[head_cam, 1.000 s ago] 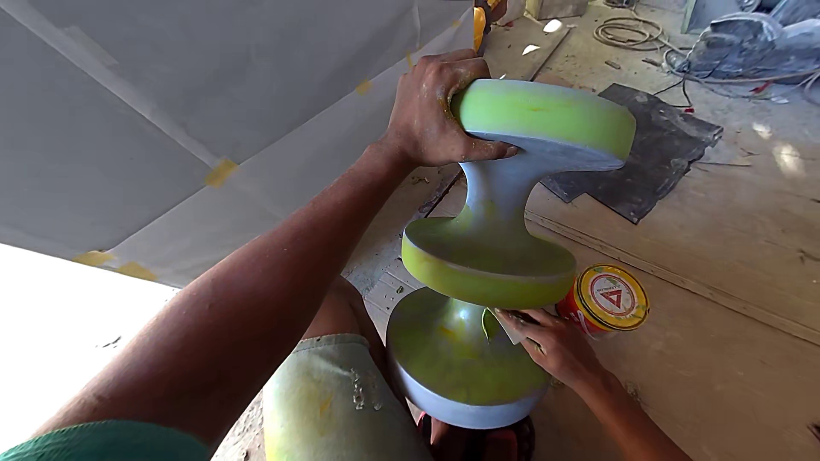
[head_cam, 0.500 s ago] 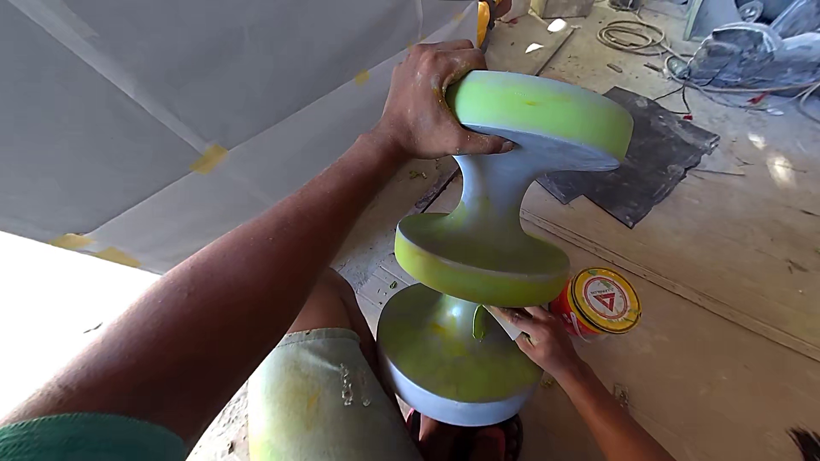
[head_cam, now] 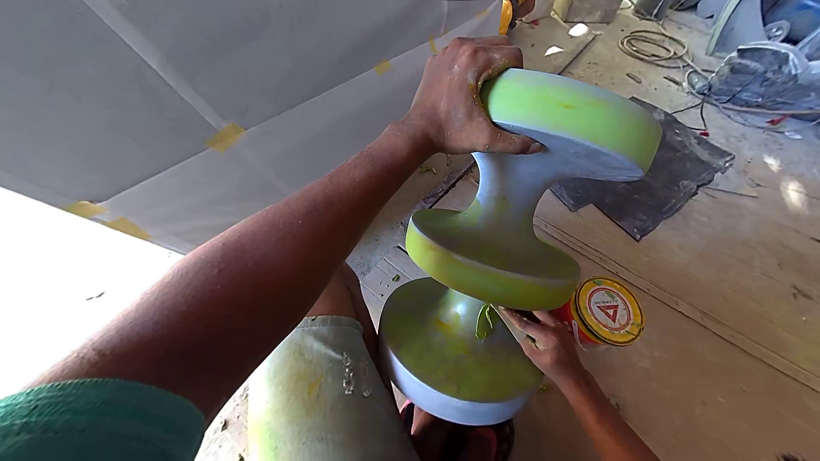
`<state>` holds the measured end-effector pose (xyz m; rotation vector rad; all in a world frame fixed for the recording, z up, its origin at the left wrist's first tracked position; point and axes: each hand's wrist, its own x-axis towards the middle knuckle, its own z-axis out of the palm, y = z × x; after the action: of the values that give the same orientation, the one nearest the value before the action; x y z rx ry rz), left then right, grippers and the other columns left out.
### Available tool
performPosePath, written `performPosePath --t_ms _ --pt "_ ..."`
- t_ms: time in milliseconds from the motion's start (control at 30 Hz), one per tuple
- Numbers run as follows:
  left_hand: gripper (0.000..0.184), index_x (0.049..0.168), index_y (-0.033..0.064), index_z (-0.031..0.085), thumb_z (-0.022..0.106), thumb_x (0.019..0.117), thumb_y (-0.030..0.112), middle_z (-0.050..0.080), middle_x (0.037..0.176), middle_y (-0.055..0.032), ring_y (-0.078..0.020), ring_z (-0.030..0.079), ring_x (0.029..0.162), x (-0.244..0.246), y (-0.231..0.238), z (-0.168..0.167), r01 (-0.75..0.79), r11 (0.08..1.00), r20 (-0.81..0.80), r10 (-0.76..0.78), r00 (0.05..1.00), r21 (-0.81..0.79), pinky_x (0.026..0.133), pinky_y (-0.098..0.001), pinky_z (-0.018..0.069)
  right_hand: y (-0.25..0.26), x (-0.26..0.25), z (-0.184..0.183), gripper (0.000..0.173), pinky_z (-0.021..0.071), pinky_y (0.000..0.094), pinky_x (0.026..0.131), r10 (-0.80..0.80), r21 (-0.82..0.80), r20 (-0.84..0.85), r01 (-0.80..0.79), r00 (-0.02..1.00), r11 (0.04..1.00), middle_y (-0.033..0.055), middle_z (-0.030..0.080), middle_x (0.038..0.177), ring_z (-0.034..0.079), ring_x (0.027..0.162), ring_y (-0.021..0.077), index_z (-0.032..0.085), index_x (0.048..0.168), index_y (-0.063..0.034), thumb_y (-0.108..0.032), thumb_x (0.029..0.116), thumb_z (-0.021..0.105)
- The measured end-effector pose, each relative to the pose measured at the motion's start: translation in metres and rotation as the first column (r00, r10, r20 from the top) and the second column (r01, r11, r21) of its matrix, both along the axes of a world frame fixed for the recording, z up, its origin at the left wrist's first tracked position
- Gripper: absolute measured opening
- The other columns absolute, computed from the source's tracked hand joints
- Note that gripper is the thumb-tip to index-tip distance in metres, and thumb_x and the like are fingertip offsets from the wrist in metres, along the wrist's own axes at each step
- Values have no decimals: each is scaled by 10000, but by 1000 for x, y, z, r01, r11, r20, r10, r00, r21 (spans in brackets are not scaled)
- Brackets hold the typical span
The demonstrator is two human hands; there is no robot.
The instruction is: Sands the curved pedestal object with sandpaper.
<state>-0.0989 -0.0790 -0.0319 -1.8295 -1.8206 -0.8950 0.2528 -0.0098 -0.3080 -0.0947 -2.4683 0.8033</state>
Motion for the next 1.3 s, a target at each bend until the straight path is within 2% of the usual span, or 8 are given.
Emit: performPosePath --t_ms 167,433,700,800,933,1033,1200,1300 --pt "758 972 171 700 700 621 843 673 943 28 -109 643 876 -2 -1 0 1 1000 16 -1 1000 -2 731 -399 520 -9 -2 4 395 581 305 962 110 -45 166 -104 980 994 10 704 1238 666 1143 109 732 1273 -365 -172 935 665" --pt "735 946 171 699 702 628 833 668 923 20 -138 653 854 2 2 1 4 1000 -11 -4 1000 4 690 -428 528 11 11 43 390 580 339 921 341 -72 508 -356 791 932 -41 692 1231 664 1109 91 705 1286 -388 -180 984 571" --pt "724 950 176 696 705 625 823 661 918 22 -148 653 844 8 -2 4 -21 1000 -8 21 1000 -15 661 -435 516 0 2 3 315 589 311 966 53 -112 100 -41 994 993 -7 742 1203 692 1116 89 766 1236 -247 -175 960 632" --pt "727 959 182 701 704 619 824 667 933 28 -137 652 856 9 -5 4 -24 1000 4 24 1000 -21 675 -429 514 -5 9 9 338 595 308 918 117 -24 275 -115 954 993 -5 742 1170 702 1054 90 750 1267 -257 -185 959 631" --pt "733 945 175 696 691 620 833 667 919 19 -148 655 848 11 -4 3 -28 1000 -28 28 999 -10 665 -431 513 10 20 33 417 612 414 827 159 175 555 -302 817 937 -16 719 1218 718 1026 160 727 1284 -307 -158 913 610" --pt "727 932 170 697 698 616 825 664 896 14 -163 658 820 14 1 4 -18 1000 -44 19 999 6 632 -442 511 24 25 37 368 621 396 778 163 306 447 -322 879 896 -11 722 1179 718 1000 168 741 1225 -298 -223 901 583" --pt "711 927 169 692 708 621 811 662 896 19 -163 661 808 15 2 5 -17 1000 -35 17 999 -14 608 -445 507 -7 8 31 413 625 354 769 -35 404 0 32 999 914 123 727 1200 742 977 224 716 1311 -217 -136 929 581" --pt "708 936 163 694 722 617 794 663 913 10 -172 664 828 15 1 4 -15 1000 -29 15 999 -21 620 -451 513 -31 -6 23 500 622 348 694 -86 444 12 72 996 893 149 696 1230 736 947 253 682 1357 -248 -37 912 596"
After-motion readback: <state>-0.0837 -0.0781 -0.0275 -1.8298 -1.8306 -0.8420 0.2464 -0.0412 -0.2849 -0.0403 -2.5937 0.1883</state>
